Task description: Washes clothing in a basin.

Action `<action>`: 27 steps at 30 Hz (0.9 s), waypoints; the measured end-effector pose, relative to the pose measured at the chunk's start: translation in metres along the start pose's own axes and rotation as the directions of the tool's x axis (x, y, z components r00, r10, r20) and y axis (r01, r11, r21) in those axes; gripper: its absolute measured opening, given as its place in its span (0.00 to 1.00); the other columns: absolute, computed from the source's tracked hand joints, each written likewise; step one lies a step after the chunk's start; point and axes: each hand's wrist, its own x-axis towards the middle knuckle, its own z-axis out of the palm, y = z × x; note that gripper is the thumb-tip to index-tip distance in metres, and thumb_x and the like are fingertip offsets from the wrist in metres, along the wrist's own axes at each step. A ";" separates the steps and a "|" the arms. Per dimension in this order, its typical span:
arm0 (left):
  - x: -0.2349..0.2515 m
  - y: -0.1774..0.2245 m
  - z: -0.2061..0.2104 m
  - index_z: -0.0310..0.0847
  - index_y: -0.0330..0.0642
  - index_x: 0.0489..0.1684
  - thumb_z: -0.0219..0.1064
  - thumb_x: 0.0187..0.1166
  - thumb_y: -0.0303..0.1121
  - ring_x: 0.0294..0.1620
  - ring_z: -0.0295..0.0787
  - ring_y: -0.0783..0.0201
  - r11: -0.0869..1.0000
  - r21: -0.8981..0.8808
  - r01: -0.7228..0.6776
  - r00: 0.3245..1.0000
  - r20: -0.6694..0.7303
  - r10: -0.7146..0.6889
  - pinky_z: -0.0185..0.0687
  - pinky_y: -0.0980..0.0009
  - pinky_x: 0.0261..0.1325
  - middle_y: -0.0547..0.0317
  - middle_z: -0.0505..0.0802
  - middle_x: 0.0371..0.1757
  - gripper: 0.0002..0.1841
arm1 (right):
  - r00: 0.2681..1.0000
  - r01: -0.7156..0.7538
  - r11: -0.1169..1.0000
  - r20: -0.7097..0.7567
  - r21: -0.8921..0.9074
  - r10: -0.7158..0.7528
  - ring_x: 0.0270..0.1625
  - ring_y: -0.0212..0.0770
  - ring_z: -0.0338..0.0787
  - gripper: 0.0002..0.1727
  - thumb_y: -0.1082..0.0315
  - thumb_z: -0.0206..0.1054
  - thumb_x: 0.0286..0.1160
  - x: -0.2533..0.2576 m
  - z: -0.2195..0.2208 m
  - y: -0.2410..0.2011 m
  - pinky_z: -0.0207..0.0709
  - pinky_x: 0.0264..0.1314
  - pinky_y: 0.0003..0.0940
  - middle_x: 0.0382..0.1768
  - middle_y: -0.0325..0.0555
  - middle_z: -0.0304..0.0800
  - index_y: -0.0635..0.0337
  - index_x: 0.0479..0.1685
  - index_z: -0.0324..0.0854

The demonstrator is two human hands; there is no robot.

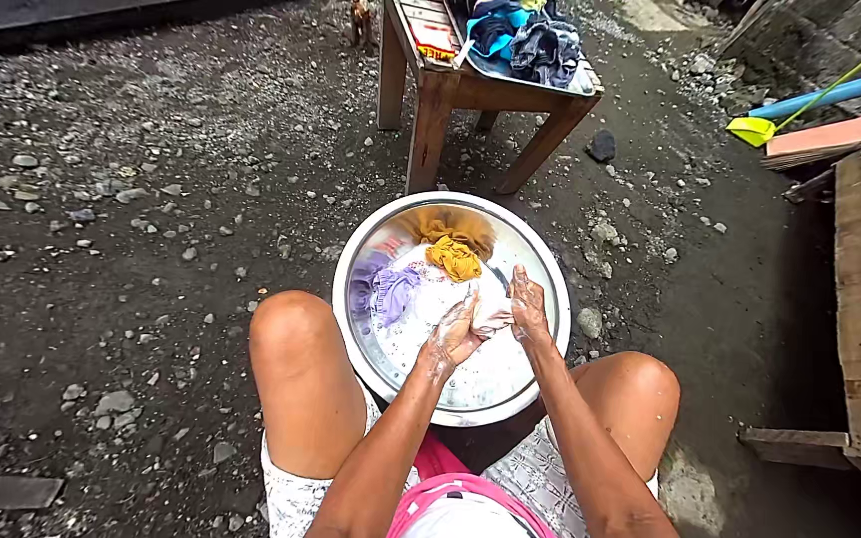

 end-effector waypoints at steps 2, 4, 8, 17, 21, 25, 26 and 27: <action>0.000 0.000 -0.001 0.78 0.40 0.57 0.37 0.95 0.52 0.49 0.91 0.58 0.999 -0.039 -0.009 1.000 0.020 0.010 0.87 0.63 0.55 0.49 0.91 0.48 0.27 | 0.992 -0.119 0.969 0.067 0.216 0.107 0.17 0.28 0.70 0.28 0.53 0.48 0.95 -0.005 -0.001 -0.007 0.72 0.25 0.26 0.13 0.32 0.67 0.51 0.18 0.69; -0.001 0.003 -0.002 0.76 0.40 0.62 0.39 0.95 0.50 0.54 0.90 0.56 0.998 -0.060 -0.019 1.000 0.019 0.020 0.86 0.61 0.60 0.48 0.91 0.53 0.25 | 0.983 -0.175 0.923 0.110 0.342 0.145 0.17 0.28 0.70 0.27 0.53 0.46 0.96 -0.009 0.000 -0.015 0.73 0.24 0.24 0.14 0.31 0.67 0.50 0.20 0.70; -0.003 0.009 0.002 0.79 0.43 0.57 0.49 0.92 0.37 0.53 0.91 0.59 0.994 -0.056 -0.094 0.995 -0.036 0.092 0.85 0.61 0.61 0.52 0.92 0.50 0.13 | 0.975 -0.197 0.900 0.175 0.388 0.138 0.16 0.29 0.72 0.29 0.52 0.43 0.97 -0.020 -0.003 -0.021 0.75 0.24 0.25 0.12 0.32 0.69 0.50 0.19 0.69; -0.008 0.012 0.006 0.78 0.42 0.62 0.47 0.94 0.43 0.56 0.91 0.56 0.996 -0.024 -0.091 0.996 -0.024 0.091 0.86 0.56 0.62 0.49 0.92 0.53 0.18 | 0.990 0.077 0.944 0.091 0.322 -0.112 0.21 0.26 0.75 0.21 0.61 0.58 0.89 -0.035 0.000 -0.025 0.75 0.29 0.24 0.16 0.31 0.74 0.52 0.19 0.76; -0.009 0.013 0.013 0.79 0.43 0.58 0.45 0.94 0.44 0.51 0.92 0.58 0.996 -0.007 -0.091 0.995 -0.027 0.091 0.88 0.60 0.59 0.51 0.93 0.48 0.19 | 0.985 0.121 0.945 0.080 0.305 -0.153 0.21 0.25 0.75 0.21 0.60 0.58 0.89 -0.034 -0.004 -0.024 0.75 0.29 0.23 0.17 0.30 0.74 0.52 0.19 0.77; -0.011 0.017 0.019 0.80 0.42 0.50 0.46 0.94 0.43 0.38 0.90 0.64 0.992 0.065 -0.111 0.994 -0.001 0.111 0.88 0.68 0.48 0.55 0.91 0.37 0.18 | 0.977 0.186 0.980 0.093 0.071 -0.192 0.19 0.24 0.73 0.18 0.59 0.60 0.87 -0.034 -0.013 -0.028 0.70 0.25 0.21 0.19 0.31 0.77 0.55 0.26 0.80; -0.011 0.019 0.020 0.80 0.42 0.50 0.46 0.94 0.43 0.38 0.90 0.64 0.990 0.080 -0.114 0.993 0.002 0.114 0.88 0.69 0.47 0.55 0.91 0.36 0.18 | 0.972 0.217 0.976 0.092 0.011 -0.217 0.20 0.24 0.75 0.17 0.59 0.60 0.88 -0.035 -0.017 -0.030 0.72 0.26 0.22 0.21 0.31 0.79 0.57 0.30 0.82; -0.013 0.021 0.022 0.80 0.43 0.49 0.47 0.94 0.42 0.37 0.90 0.65 0.988 0.095 -0.118 0.993 0.004 0.118 0.88 0.69 0.46 0.57 0.91 0.35 0.17 | 0.965 0.248 0.969 0.092 -0.015 -0.246 0.21 0.23 0.76 0.16 0.60 0.58 0.89 -0.036 -0.020 -0.034 0.73 0.27 0.21 0.23 0.31 0.80 0.57 0.33 0.82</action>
